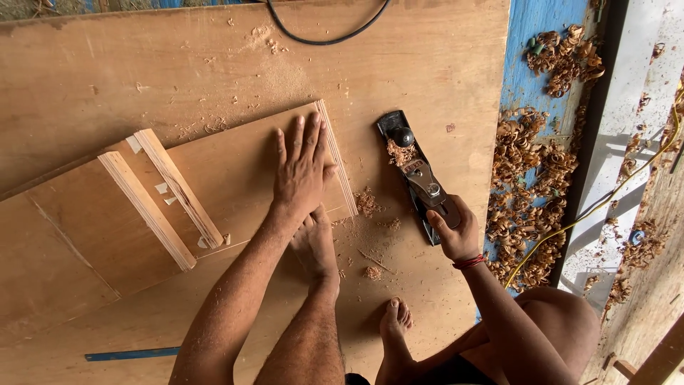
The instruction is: Shave wood using a hand plane.
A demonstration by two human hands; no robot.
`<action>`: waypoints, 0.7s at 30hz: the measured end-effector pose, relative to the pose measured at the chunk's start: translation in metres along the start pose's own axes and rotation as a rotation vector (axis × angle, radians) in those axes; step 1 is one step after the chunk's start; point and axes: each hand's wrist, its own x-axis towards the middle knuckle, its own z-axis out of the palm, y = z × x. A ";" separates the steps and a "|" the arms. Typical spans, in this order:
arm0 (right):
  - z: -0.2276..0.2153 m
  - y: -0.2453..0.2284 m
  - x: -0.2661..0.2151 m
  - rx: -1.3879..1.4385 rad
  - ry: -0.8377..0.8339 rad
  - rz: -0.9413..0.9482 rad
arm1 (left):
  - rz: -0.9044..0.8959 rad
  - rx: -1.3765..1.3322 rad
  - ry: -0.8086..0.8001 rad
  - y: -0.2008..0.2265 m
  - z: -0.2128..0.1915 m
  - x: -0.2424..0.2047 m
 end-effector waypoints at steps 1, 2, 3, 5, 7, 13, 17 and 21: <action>0.000 -0.001 0.000 0.003 0.003 0.000 | 0.003 0.003 0.001 0.002 0.004 -0.003; 0.000 -0.001 0.001 0.008 0.007 -0.015 | 0.015 0.006 -0.003 0.004 0.009 -0.005; 0.000 -0.001 0.000 0.014 0.012 -0.028 | 0.028 0.010 -0.009 0.006 0.014 -0.008; 0.000 0.003 0.001 0.005 0.009 -0.009 | 0.034 -0.004 -0.016 0.012 0.016 -0.014; 0.000 0.005 0.001 -0.007 0.003 0.012 | 0.037 -0.022 -0.025 0.014 0.016 -0.016; 0.000 0.003 0.000 -0.003 -0.002 -0.035 | -0.090 -0.031 -0.117 -0.004 -0.006 0.009; -0.001 0.004 0.001 0.007 0.004 0.001 | 0.021 -0.036 0.027 -0.004 0.011 0.007; -0.001 0.003 0.001 -0.016 0.001 -0.006 | 0.042 -0.048 -0.009 0.010 0.020 -0.013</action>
